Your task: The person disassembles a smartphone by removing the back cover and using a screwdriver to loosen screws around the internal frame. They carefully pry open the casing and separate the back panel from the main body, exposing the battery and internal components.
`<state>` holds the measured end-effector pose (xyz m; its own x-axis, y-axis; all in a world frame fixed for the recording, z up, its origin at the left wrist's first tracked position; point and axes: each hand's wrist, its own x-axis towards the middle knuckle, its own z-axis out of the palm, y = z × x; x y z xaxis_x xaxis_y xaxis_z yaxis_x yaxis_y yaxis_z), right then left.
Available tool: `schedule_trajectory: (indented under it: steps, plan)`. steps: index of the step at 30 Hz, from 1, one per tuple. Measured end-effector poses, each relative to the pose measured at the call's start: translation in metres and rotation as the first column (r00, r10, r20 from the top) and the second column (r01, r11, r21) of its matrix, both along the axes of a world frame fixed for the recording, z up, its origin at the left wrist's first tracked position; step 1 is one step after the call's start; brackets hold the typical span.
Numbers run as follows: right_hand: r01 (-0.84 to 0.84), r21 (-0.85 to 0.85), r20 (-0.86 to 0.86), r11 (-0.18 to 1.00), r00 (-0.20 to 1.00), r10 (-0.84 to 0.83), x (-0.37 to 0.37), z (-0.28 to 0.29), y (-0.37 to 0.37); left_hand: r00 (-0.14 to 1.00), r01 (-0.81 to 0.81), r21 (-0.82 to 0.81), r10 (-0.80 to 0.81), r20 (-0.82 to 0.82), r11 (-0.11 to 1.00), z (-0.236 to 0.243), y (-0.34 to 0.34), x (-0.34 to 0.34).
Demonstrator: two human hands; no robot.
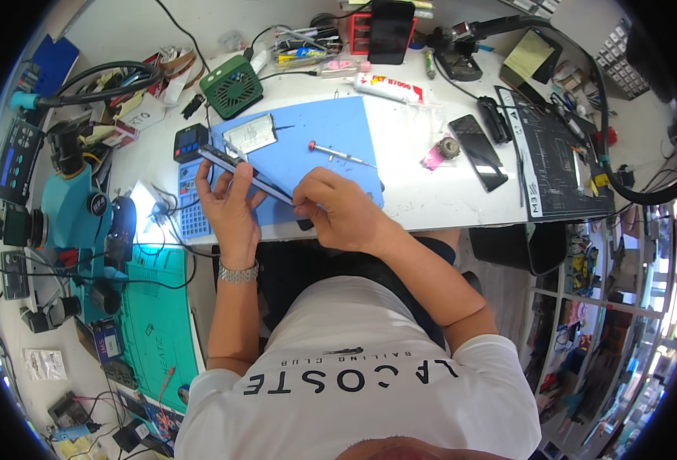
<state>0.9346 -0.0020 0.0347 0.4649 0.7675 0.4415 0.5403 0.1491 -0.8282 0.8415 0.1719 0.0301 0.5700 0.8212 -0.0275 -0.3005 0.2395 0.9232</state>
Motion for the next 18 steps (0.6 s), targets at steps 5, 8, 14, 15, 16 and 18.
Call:
schedule_trajectory:
  steps: [5,8,14,15,16,18]
  plan:
    - [0.012,-0.006,0.057,1.000,0.998,-0.011,0.005,-0.013,0.002,0.999,0.034,0.017,-0.033,-0.043,0.999,0.004,0.001,0.005]
    - [0.031,0.116,0.106,0.993,0.993,-0.044,0.006,-0.018,0.004,0.997,0.062,0.018,-0.062,-0.041,0.998,0.003,0.003,0.006]
    - [0.044,0.127,0.006,0.991,0.999,-0.045,-0.006,-0.021,0.014,0.985,0.170,0.064,-0.171,0.010,0.983,-0.007,0.007,0.000]
    - [0.044,0.136,0.011,0.990,0.999,-0.046,-0.006,-0.020,0.015,0.982,0.184,0.065,-0.186,0.016,0.981,-0.006,0.008,0.000]
    - [0.028,0.115,-0.027,0.993,0.999,-0.025,-0.007,-0.019,0.015,0.979,0.200,0.065,-0.201,0.023,0.978,-0.006,0.009,-0.001]
    - [0.001,0.073,-0.097,0.997,0.995,0.007,-0.010,-0.018,0.015,0.975,0.217,0.065,-0.220,0.036,0.974,-0.007,0.010,-0.002]
